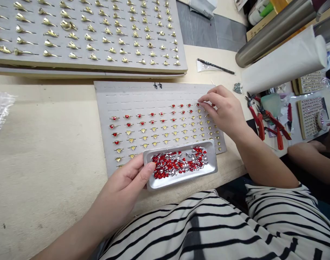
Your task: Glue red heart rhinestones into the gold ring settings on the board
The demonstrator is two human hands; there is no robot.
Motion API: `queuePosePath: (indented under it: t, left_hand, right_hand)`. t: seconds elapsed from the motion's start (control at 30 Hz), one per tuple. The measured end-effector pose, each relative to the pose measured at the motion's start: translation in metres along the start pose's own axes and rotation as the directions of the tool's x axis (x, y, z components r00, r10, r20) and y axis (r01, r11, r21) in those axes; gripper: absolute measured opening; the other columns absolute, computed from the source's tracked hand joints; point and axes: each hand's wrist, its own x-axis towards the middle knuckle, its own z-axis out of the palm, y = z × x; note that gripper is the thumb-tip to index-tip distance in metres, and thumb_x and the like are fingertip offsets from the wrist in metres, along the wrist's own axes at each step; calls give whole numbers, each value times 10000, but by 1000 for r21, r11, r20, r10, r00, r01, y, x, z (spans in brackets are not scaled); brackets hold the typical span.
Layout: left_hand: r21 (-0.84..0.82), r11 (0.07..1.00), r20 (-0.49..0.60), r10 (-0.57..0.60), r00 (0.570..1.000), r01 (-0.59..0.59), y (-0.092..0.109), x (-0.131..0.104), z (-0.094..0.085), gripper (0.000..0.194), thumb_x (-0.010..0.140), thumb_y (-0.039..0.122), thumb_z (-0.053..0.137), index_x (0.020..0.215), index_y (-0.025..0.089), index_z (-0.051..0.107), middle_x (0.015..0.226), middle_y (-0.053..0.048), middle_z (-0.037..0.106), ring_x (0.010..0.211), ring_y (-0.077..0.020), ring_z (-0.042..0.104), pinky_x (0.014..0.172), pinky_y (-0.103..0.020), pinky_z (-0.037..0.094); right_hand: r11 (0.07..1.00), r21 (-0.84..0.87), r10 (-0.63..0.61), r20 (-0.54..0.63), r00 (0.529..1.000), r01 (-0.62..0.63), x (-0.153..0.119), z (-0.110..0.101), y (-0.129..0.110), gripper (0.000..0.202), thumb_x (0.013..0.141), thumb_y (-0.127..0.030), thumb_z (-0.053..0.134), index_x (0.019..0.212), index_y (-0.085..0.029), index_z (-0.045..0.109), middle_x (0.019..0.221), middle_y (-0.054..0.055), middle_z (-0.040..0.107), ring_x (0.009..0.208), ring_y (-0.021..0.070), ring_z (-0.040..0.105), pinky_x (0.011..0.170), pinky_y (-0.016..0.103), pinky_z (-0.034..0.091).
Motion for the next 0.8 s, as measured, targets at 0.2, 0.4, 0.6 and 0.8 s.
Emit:
queuePosePath:
  t: [0.2, 0.4, 0.6, 0.8]
  left_hand:
    - [-86, 996, -53, 18, 998, -23, -3, 2, 0, 370, 1000, 571, 608, 1272, 345, 714, 1391, 37, 719, 1352, -210, 603, 1107, -276, 526]
    - [-150, 988, -46, 39, 998, -45, -7, 1, -2, 345, 1021, 522, 606, 1313, 362, 697, 1421, 72, 700, 1373, -189, 589, 1084, -243, 530]
    - [-114, 992, -59, 54, 997, -61, -4, 0, 0, 371, 1012, 544, 612, 1308, 341, 705, 1364, 51, 729, 1260, -182, 648, 1031, -242, 552]
    - [-98, 993, -58, 67, 996, -72, -5, -1, 0, 359, 1008, 551, 611, 1274, 333, 717, 1295, 35, 756, 1126, -175, 688, 988, -261, 569]
  right_hand:
    - [996, 51, -56, -187, 981, 67, -36, -38, -49, 254, 964, -264, 710, 1197, -361, 738, 1078, 73, 700, 935, 259, 670, 820, 450, 572]
    - [953, 92, -291, 15, 957, 288, -66, -45, -79, 282, 947, -154, 715, 1179, -315, 709, 1016, 45, 728, 891, 203, 689, 777, 376, 580]
    - [952, -5, -305, 59, 950, 306, -65, -34, -76, 138, 980, -201, 690, 1109, -228, 732, 1012, 64, 758, 865, 205, 685, 730, 375, 542]
    - [964, 50, -262, 26, 965, 260, -68, -37, -79, 195, 972, -141, 658, 1077, -285, 738, 1002, 53, 770, 870, 213, 720, 754, 383, 595]
